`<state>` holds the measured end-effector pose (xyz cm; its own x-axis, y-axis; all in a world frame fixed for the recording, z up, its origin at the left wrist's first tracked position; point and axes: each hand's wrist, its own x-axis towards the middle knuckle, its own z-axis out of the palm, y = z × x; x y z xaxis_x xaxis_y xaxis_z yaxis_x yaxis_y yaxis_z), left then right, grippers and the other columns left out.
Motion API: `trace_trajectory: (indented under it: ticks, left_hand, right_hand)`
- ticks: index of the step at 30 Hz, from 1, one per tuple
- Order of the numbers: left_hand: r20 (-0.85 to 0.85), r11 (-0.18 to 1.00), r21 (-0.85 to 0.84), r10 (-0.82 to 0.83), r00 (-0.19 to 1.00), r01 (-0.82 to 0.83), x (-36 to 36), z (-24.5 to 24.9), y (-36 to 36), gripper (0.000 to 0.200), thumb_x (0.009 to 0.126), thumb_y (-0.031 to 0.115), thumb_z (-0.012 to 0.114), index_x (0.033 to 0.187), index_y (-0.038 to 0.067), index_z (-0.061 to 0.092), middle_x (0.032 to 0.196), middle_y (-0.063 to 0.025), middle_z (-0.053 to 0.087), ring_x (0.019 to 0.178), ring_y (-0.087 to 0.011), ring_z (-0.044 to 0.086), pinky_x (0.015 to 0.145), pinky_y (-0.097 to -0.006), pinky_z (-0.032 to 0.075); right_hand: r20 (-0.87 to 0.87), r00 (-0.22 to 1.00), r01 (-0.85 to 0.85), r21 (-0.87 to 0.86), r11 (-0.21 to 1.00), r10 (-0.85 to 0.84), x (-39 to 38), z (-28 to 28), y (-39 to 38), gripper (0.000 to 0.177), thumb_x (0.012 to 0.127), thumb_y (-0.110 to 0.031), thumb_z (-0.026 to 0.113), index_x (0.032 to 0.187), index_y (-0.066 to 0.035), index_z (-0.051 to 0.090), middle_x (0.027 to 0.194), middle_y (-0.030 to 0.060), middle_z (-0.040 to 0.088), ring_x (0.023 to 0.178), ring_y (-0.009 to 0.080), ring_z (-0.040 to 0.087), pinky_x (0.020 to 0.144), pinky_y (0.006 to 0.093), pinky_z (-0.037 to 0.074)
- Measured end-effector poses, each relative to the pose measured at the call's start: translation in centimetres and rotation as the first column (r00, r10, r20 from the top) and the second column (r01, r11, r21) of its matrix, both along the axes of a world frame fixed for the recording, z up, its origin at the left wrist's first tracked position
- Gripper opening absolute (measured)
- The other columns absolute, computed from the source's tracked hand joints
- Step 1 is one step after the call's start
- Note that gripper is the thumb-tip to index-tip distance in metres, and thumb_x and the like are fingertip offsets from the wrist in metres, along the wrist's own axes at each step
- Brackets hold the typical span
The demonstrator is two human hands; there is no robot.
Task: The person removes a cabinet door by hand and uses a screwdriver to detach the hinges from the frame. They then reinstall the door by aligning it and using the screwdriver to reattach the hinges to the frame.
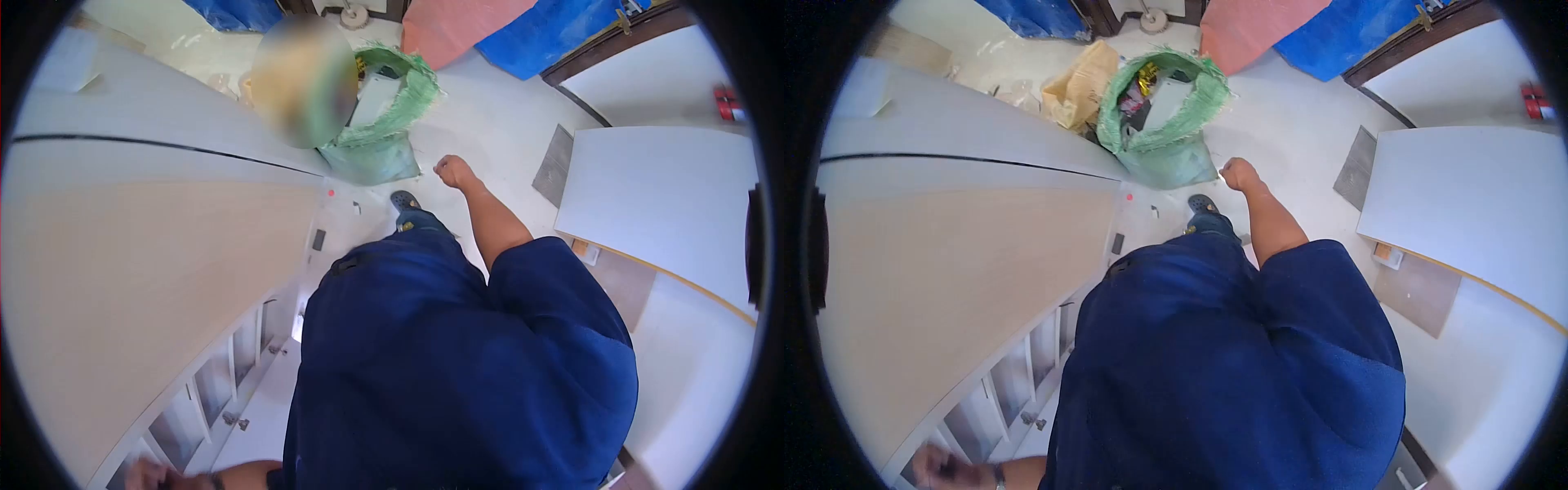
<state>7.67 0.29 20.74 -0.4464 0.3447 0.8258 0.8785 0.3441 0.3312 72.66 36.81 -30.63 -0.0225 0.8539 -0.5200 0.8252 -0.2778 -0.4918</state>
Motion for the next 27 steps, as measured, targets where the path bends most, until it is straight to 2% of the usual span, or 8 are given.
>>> trace_trajectory:
  ticks: [2,4,6,7,13,17,25,27]
  left_hand:
    - [0.405,0.928,-0.346,0.015,0.914,0.138,6.2,-10.5,8.2,0.023,0.090,0.027,0.061,0.105,0.009,0.060,0.088,-0.0063,0.064,0.077,-0.0176,0.058,0.070,-0.0353,0.045]
    - [0.707,0.664,-0.592,0.157,0.689,0.456,14.3,-21.9,14.8,0.015,0.092,0.021,0.060,0.095,0.006,0.061,0.078,-0.0030,0.062,0.066,-0.0098,0.056,0.059,-0.0259,0.046]
    - [0.838,0.478,-0.524,0.144,0.526,0.705,18.8,-29.4,15.0,0.012,0.089,0.016,0.064,0.086,0.006,0.060,0.069,0.0012,0.057,0.060,-0.0074,0.049,0.053,-0.0249,0.040]
    - [0.902,0.520,-0.424,0.164,0.400,0.742,20.7,-32.6,13.5,0.012,0.089,0.014,0.065,0.084,0.005,0.060,0.067,0.0022,0.055,0.058,-0.0064,0.046,0.052,-0.0245,0.038]
    - [0.928,0.498,-0.363,0.273,0.255,0.787,26.7,-37.6,7.9,0.018,0.085,0.015,0.069,0.082,0.001,0.059,0.065,0.0015,0.054,0.058,-0.0060,0.045,0.053,-0.0251,0.038]
    - [0.829,0.359,-0.520,0.431,0.357,0.775,26.0,-39.6,8.3,0.023,0.083,0.019,0.071,0.082,0.000,0.058,0.064,-0.0013,0.056,0.056,-0.0077,0.049,0.052,-0.0252,0.041]
    - [0.605,0.558,-0.369,0.751,-0.264,0.743,25.1,-54.4,12.7,0.022,0.091,0.023,0.062,0.078,0.008,0.052,0.058,-0.0004,0.050,0.045,-0.0122,0.050,0.041,-0.0262,0.038]
    - [0.575,0.559,-0.372,0.765,-0.289,0.741,26.6,-57.4,14.3,0.024,0.090,0.024,0.064,0.078,0.008,0.050,0.058,-0.0020,0.051,0.043,-0.0130,0.050,0.039,-0.0251,0.037]
  right_hand:
    - [0.047,0.999,0.017,-0.022,1.000,-0.016,2.2,-1.9,0.2,0.033,0.082,-0.031,0.060,0.094,-0.001,0.070,0.102,0.0224,0.065,0.099,0.0381,0.061,0.089,0.0418,0.047]
    - [0.122,0.989,-0.073,-0.064,0.995,0.080,4.2,-3.8,0.3,0.033,0.082,-0.030,0.059,0.091,0.000,0.070,0.102,0.0214,0.066,0.098,0.0384,0.060,0.089,0.0416,0.047]
    - [0.158,0.951,-0.243,-0.140,0.960,0.264,5.8,-5.2,-0.1,0.033,0.084,-0.030,0.056,0.090,-0.001,0.070,0.102,0.0214,0.065,0.099,0.0383,0.060,0.089,0.0424,0.047]
    - [0.176,0.921,-0.318,-0.178,0.931,0.348,6.8,-5.9,-0.4,0.033,0.085,-0.030,0.055,0.090,-0.001,0.070,0.103,0.0215,0.065,0.100,0.0382,0.060,0.089,0.0428,0.047]
    - [0.261,0.873,-0.340,-0.277,0.899,0.411,8.6,-11.5,-1.9,0.035,0.088,-0.028,0.048,0.091,-0.001,0.070,0.102,0.0205,0.066,0.098,0.0370,0.061,0.089,0.0447,0.048]
    - [0.244,0.897,-0.288,-0.311,0.906,0.369,6.6,-12.6,-1.2,0.037,0.088,-0.033,0.052,0.096,0.000,0.069,0.108,0.0219,0.064,0.104,0.0370,0.059,0.092,0.0432,0.047]
    - [0.227,0.974,0.041,-0.103,0.994,-0.017,1.2,-23.0,-4.5,0.031,0.081,-0.033,0.059,0.089,-0.005,0.072,0.100,0.0189,0.067,0.096,0.0341,0.063,0.089,0.0420,0.048]
    - [0.184,0.914,0.395,-0.184,0.900,-0.363,-0.3,-26.5,-4.6,0.028,0.081,-0.030,0.059,0.089,-0.007,0.072,0.101,0.0178,0.067,0.097,0.0340,0.063,0.089,0.0407,0.049]
